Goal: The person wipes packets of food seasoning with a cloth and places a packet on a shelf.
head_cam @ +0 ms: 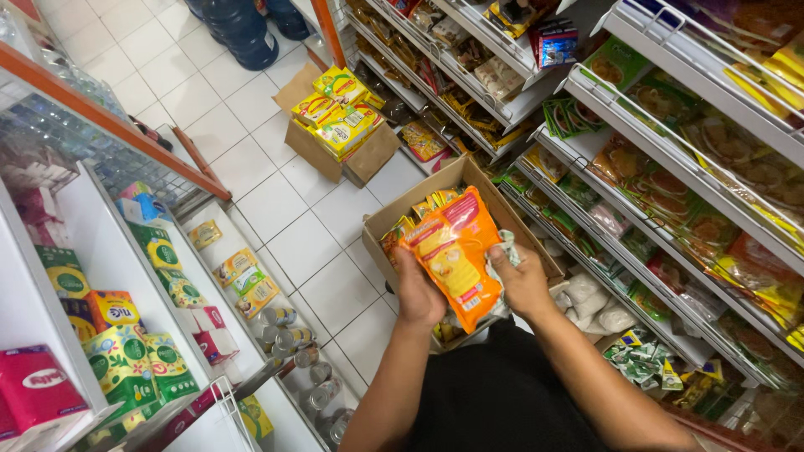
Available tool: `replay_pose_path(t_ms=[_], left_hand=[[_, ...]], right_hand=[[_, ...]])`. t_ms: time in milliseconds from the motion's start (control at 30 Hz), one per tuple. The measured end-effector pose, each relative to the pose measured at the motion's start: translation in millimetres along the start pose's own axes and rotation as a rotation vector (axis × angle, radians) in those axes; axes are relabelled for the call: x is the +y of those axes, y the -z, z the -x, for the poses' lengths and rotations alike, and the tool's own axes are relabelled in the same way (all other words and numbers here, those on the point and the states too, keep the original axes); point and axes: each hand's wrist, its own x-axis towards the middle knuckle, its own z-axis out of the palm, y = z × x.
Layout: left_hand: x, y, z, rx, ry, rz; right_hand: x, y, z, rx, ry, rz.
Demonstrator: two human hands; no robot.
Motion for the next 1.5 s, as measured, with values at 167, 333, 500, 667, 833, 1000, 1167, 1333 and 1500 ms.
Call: replay_pose_path(t_ms=[167,333,500,667,833,1000,1167,1333,1500], left_hand=[[-34.5,20.6,2.9,0.038,0.118,0.248],[-27.8,29.9,-6.1,0.016,0.121,0.329],[1.3,20.5,-10.5,0.098,0.059,0.324],[-19.3,18.1,-22.6,0.081,-0.002,0.255],[-27.4,36.2,-34.0,0.051,-0.198,0.168],[-22.2,34.7,-27.5,-0.104,-0.016,0.248],[-54.1,25.2,-8.6,-0.110,0.087,0.192],[-50.7,48.2,-1.7,-0.061,0.014,0.155],[-27.0,61.2,-13.7,-0.115,-0.006,0.089]], right_hand=[[41.0,-3.6,1.0,0.106,-0.045,0.031],[31.4,-2.6,2.6,0.204,-0.061,0.227],[-11.3,17.5,17.5,0.301,0.062,0.117],[-61.6,-38.3,33.9,-0.118,0.499,0.489],[-98.2,-77.2,52.5,-0.321,0.648,0.668],[-109.8,-77.0,45.1,-0.463,0.610,0.985],[-112.4,-60.0,3.3,-0.350,0.540,0.975],[-99.5,-67.6,22.1,-0.378,0.648,0.833],[-94.6,-75.6,56.1,-0.510,0.648,0.787]])
